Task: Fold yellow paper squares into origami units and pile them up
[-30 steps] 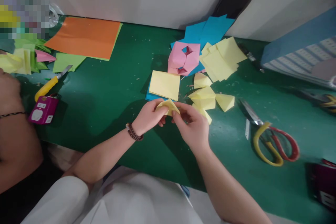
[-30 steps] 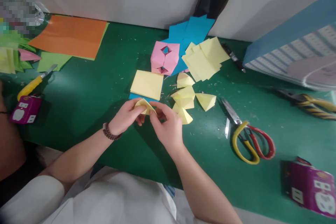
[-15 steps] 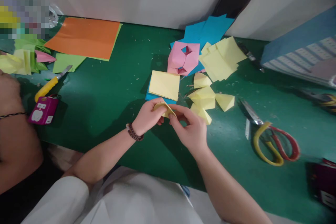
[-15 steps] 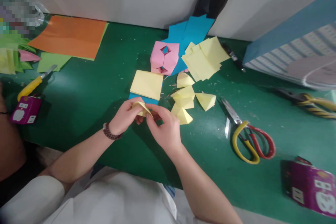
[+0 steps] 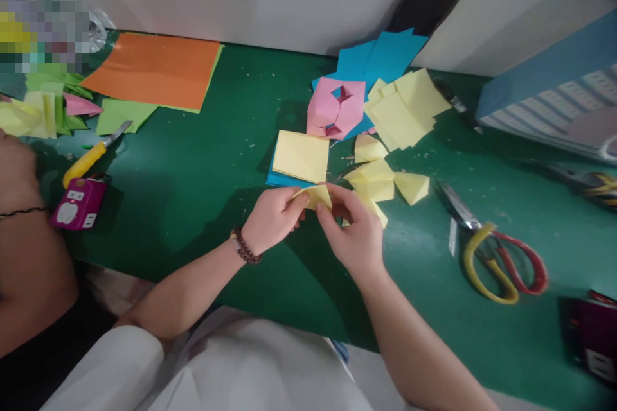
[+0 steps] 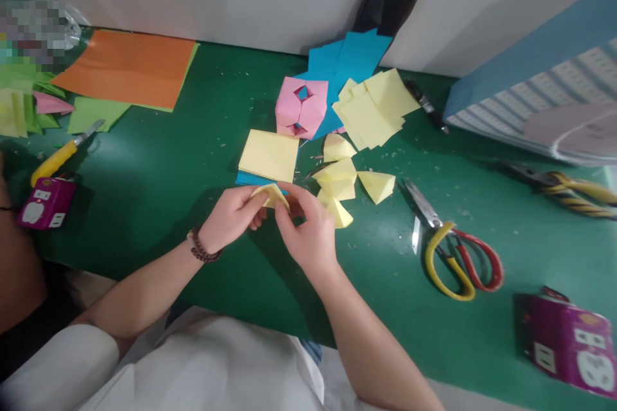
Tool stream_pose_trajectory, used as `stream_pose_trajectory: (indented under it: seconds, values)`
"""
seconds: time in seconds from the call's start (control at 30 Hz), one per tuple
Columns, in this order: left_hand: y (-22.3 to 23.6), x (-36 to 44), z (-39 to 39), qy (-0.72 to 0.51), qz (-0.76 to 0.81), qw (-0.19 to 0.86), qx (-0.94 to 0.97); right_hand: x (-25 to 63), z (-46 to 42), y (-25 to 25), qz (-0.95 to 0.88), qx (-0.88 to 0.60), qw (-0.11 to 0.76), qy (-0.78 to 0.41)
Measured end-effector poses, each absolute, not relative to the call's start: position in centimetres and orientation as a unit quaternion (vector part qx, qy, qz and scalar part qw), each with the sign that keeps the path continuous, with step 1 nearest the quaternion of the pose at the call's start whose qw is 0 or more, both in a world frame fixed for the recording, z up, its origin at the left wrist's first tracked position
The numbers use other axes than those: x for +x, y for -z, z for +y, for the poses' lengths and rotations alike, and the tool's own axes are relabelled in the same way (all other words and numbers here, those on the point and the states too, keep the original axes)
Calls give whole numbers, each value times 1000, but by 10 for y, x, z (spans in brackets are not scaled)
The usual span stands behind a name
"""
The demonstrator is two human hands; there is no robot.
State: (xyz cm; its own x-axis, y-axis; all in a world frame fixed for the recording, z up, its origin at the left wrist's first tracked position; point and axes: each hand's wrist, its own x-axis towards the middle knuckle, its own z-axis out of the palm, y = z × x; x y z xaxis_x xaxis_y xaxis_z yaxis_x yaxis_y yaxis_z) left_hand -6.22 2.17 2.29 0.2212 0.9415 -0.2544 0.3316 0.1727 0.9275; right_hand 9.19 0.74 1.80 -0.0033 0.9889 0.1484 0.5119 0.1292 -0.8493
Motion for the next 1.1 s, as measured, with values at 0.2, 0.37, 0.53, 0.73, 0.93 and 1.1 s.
stream_pose_trajectory:
  seconds: [0.2,0.37,0.53,0.73,0.93,1.1]
  values:
    - [-29,-65,23,-234,532,416,699,97,10,-20,-692,-529,435,-228]
    - [-28,-62,20,-237,530,370,726,99,10,-20,-730,-481,466,-136]
    - [-32,-65,22,-297,546,558,551,106,11,-17,-712,-455,526,-103]
    - [-38,-69,24,-236,371,838,323,110,8,-16,-694,-436,567,-83]
    - [-36,-64,18,-323,370,836,244,104,4,-17,-721,-426,542,-65]
    - [-37,-65,19,-394,403,772,292,98,3,-15,-640,-441,587,-225]
